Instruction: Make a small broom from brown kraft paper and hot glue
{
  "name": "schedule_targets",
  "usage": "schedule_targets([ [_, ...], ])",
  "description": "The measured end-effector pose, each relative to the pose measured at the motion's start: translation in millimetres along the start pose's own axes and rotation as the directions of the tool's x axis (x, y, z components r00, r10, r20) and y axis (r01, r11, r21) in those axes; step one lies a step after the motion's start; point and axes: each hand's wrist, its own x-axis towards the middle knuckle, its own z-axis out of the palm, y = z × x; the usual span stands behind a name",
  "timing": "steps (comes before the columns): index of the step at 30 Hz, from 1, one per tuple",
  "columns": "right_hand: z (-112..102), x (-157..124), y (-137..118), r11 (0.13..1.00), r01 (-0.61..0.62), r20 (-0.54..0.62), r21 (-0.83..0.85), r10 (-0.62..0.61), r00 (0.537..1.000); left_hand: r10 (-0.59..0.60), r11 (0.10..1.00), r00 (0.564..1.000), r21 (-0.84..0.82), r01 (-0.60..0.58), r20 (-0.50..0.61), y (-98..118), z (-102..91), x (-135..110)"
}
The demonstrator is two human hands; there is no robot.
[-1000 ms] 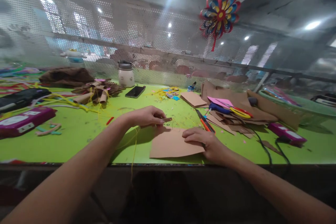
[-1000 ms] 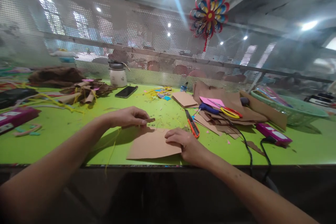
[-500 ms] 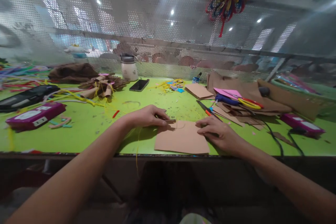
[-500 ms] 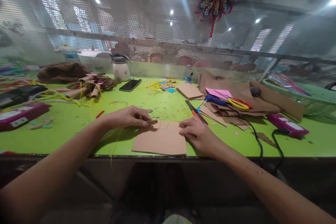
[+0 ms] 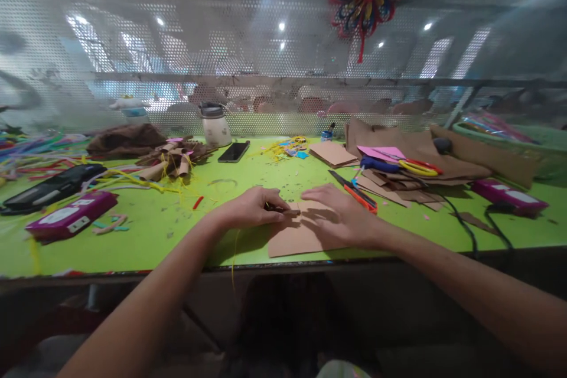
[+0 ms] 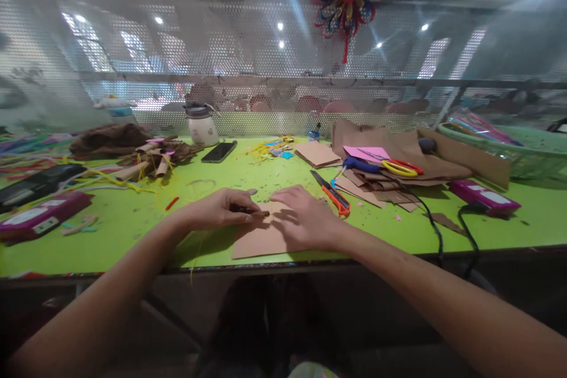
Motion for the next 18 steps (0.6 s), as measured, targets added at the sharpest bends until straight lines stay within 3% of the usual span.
schedule_targets([
  [4,15.1,25.1,-16.2,0.994,-0.106,0.121,0.02,0.103,0.987,0.053,0.992,0.993,0.122,-0.04,-0.104,12.9,2.9,-9.0],
  [7,14.0,27.2,-10.8,0.988,-0.15,0.229,0.038,0.137,0.964,0.05,0.986,0.982,0.165,-0.02,-0.181,14.3,7.9,-20.7],
  [11,-14.5,14.3,10.4,0.998,-0.054,0.304,-0.018,0.057,0.951,-0.015,0.988,0.976,0.15,0.049,-0.219,8.4,14.7,-33.5],
  [15,-54.6,-8.8,30.1,0.99,-0.135,0.354,-0.034,0.138,0.925,-0.04,0.991,0.975,0.12,0.067,-0.218,10.0,19.3,-38.1],
  [18,-71.1,-32.0,41.3,0.971,-0.234,0.342,-0.058,0.239,0.909,-0.052,0.991,0.974,0.108,0.078,-0.219,16.1,22.3,-37.2],
])
